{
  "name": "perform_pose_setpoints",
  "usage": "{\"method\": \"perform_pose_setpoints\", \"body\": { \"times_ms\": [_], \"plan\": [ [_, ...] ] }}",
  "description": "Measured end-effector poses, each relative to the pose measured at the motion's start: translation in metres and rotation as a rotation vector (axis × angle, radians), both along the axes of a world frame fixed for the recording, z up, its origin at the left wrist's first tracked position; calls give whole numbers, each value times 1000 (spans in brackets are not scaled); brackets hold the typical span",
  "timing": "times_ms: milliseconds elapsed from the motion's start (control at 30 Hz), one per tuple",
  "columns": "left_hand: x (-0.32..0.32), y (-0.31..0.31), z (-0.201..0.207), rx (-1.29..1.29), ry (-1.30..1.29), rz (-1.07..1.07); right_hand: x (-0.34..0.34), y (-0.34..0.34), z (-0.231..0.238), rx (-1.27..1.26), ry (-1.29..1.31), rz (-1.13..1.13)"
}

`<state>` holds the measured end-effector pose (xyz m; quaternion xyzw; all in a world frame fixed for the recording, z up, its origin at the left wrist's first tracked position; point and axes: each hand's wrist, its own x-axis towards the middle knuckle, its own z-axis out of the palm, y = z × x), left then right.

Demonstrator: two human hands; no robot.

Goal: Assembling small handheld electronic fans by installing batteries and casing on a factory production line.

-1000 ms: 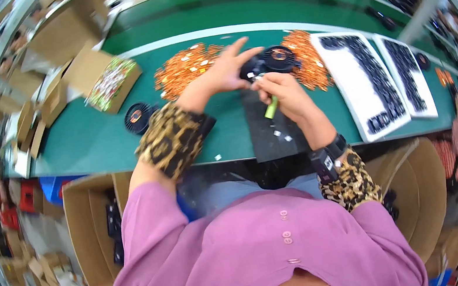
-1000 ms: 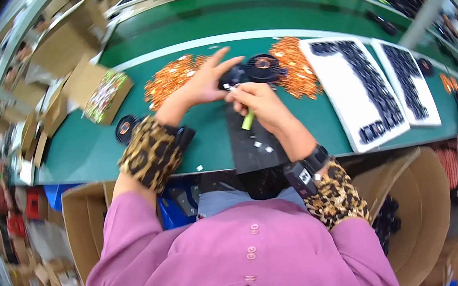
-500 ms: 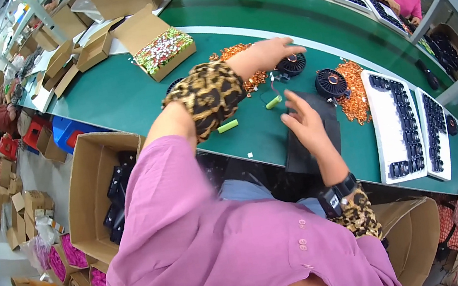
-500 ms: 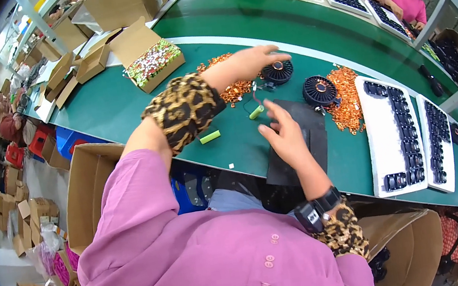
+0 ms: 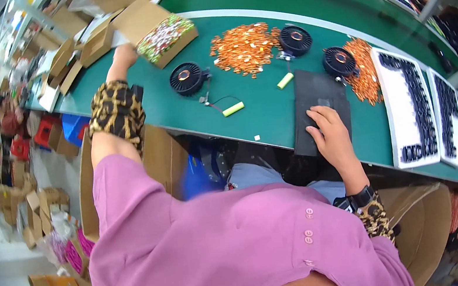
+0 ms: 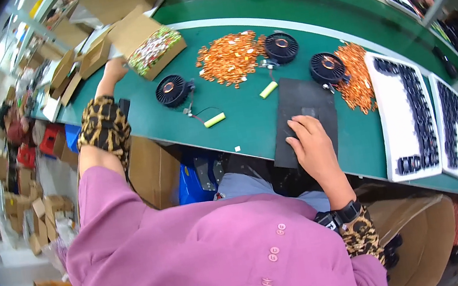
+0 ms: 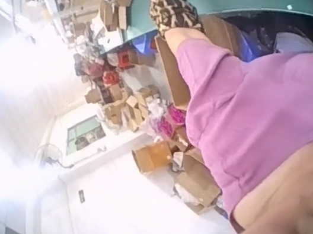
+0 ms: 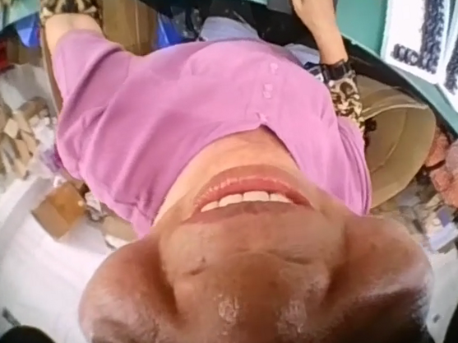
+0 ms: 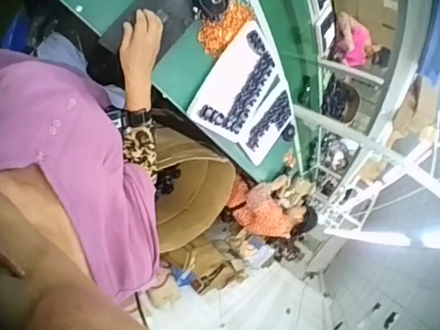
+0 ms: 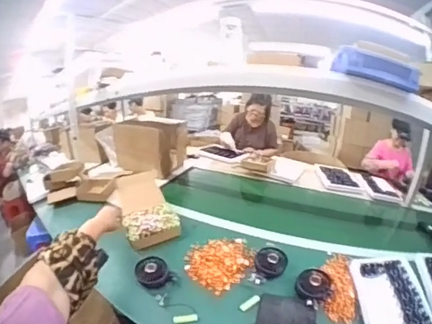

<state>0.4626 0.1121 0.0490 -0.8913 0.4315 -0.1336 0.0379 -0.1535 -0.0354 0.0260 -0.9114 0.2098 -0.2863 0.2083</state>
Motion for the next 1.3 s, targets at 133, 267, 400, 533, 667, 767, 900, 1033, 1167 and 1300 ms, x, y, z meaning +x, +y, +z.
{"method": "perform_pose_setpoints", "body": {
  "times_ms": [133,267,400,533,667,767,900,1033,1167,1300],
  "plan": [
    [11,2,5,-66,-93,91,1,-4,0,-31,-32,81],
    [12,-35,18,91,-25,-6,-7,-8,-7,-109,-78,32],
    [99,47,-9,82,-125,-267,3,-4,-8,-177,-180,153],
    [70,9,-33,115,-146,-163,10,-8,-35,-174,-145,141],
    [-33,-52,35,436,111,-29,-2,-10,-38,-61,-101,72],
    [36,-28,6,-137,-202,-88,1,-2,-25,-14,-61,136],
    [-47,-66,68,-331,-387,-315,-1,-5,-27,-66,-92,98],
    [-207,-83,129,-406,315,-665,4,-9,-18,58,-472,83],
    [-366,-113,108,-89,168,-1099,0,-16,23,2,-489,-115],
    [-449,-138,80,-146,464,-1428,-16,-16,35,418,-341,-40]
  ]
}}
